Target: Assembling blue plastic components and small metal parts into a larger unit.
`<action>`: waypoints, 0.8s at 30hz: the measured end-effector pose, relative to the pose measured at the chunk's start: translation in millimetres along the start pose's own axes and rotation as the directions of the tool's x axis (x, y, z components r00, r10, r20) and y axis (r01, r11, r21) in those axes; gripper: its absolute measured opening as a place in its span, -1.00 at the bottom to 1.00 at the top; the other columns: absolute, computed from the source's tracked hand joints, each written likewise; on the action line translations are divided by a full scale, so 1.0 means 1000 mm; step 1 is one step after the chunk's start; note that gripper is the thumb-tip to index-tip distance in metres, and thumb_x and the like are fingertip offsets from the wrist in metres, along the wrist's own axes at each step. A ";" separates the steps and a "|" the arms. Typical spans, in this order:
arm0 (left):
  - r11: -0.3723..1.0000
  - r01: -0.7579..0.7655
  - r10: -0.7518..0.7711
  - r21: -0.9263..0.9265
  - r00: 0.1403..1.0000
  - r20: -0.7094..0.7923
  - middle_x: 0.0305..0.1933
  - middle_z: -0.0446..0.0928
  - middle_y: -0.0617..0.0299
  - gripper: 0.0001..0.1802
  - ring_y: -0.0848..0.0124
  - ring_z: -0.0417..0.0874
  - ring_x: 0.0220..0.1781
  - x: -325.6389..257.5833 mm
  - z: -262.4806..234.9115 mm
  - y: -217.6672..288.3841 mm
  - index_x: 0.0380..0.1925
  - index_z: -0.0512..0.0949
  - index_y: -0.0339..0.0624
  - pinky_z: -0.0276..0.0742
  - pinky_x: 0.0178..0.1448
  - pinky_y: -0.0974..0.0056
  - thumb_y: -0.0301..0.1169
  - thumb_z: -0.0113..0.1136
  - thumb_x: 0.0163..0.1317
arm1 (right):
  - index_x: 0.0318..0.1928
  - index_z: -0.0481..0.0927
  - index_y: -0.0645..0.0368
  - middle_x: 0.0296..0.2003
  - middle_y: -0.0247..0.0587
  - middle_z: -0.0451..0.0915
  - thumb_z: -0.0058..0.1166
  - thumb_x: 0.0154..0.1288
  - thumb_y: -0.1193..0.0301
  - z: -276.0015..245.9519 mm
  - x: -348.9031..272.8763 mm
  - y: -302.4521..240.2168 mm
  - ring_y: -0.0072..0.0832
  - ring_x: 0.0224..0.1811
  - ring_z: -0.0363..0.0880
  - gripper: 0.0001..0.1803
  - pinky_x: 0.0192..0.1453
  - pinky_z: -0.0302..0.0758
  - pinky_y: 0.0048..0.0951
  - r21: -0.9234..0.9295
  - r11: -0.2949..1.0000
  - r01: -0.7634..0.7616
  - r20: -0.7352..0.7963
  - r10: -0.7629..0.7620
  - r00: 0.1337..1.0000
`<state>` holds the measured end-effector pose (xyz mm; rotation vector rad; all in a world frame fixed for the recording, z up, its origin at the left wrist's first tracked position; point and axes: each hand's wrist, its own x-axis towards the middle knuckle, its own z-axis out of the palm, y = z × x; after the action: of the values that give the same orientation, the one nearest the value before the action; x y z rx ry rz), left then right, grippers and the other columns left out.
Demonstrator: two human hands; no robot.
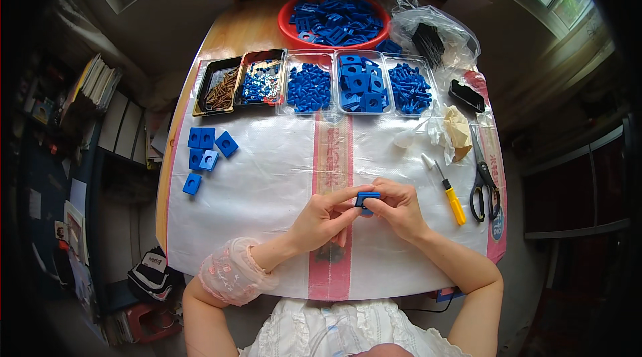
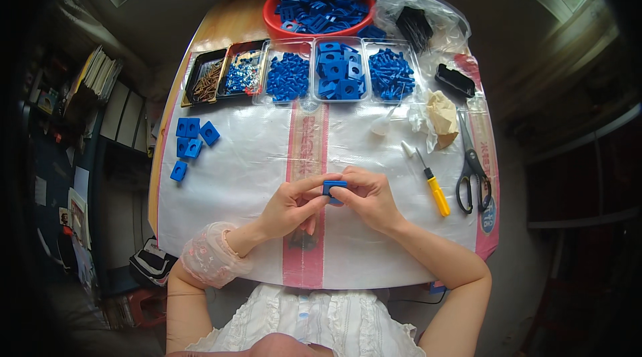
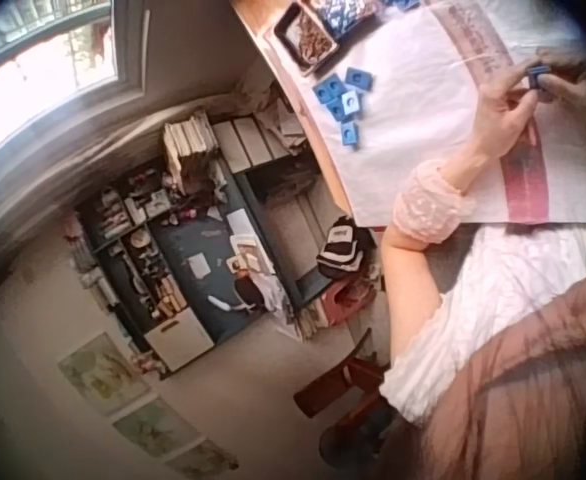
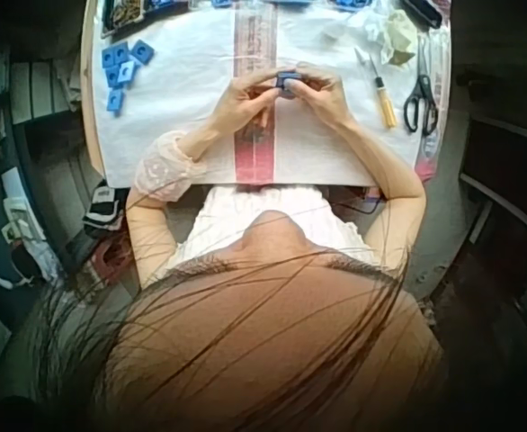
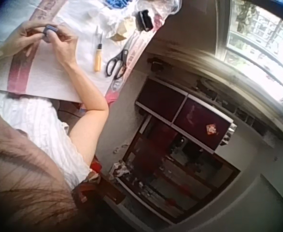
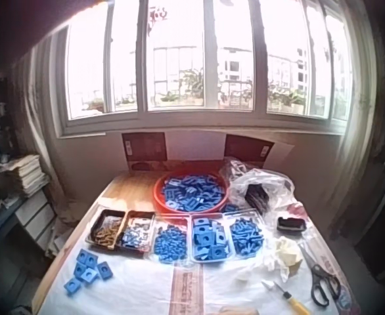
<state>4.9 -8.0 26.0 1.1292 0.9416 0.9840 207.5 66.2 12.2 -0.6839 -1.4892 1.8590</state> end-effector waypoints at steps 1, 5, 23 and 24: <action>1.000 0.004 -0.004 -0.002 1.000 0.000 -0.15 0.75 0.14 -0.48 0.62 0.61 -0.61 0.000 0.000 0.001 0.41 0.39 -0.09 0.46 -0.57 0.54 -0.55 0.03 0.46 | -0.06 0.73 0.33 -0.22 -0.28 0.61 0.19 0.36 0.62 0.000 0.000 0.000 -0.59 -0.20 0.62 -0.81 -0.14 0.62 -0.59 0.010 1.000 0.000 -0.002 0.000 1.000; 1.000 -0.002 0.002 0.003 1.000 0.011 -0.16 0.74 0.15 -0.49 0.62 0.61 -0.61 0.001 0.001 0.002 0.40 0.41 -0.09 0.46 -0.57 0.54 -0.55 0.03 0.46 | -0.06 0.73 0.34 -0.22 -0.27 0.61 0.20 0.35 0.62 0.000 0.000 0.000 -0.58 -0.19 0.62 -0.81 -0.14 0.62 -0.59 0.040 0.999 0.000 -0.003 0.000 1.000; 1.000 0.013 -0.013 -0.010 1.000 0.017 -0.32 0.72 0.25 -0.50 0.60 0.64 -0.58 0.001 0.001 0.000 0.38 0.45 -0.02 0.48 -0.54 0.50 -0.52 0.05 0.46 | -0.04 0.72 0.34 -0.22 -0.26 0.61 0.19 0.35 0.62 0.000 -0.001 0.000 -0.58 -0.21 0.63 -0.80 -0.15 0.61 -0.59 0.041 0.999 0.007 -0.006 -0.007 1.000; 1.000 0.011 -0.011 -0.009 1.000 0.016 -0.31 0.73 0.24 -0.50 0.59 0.64 -0.57 0.001 0.001 0.000 0.38 0.45 -0.01 0.48 -0.54 0.50 -0.52 0.04 0.46 | -0.04 0.72 0.34 -0.22 -0.26 0.61 0.19 0.35 0.62 0.001 -0.001 0.000 -0.58 -0.22 0.63 -0.80 -0.15 0.61 -0.59 0.042 0.999 0.008 -0.009 -0.008 1.000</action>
<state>6.3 -7.1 25.7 1.1219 0.9291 0.9680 207.1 65.1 12.4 -0.6642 -1.4411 1.8741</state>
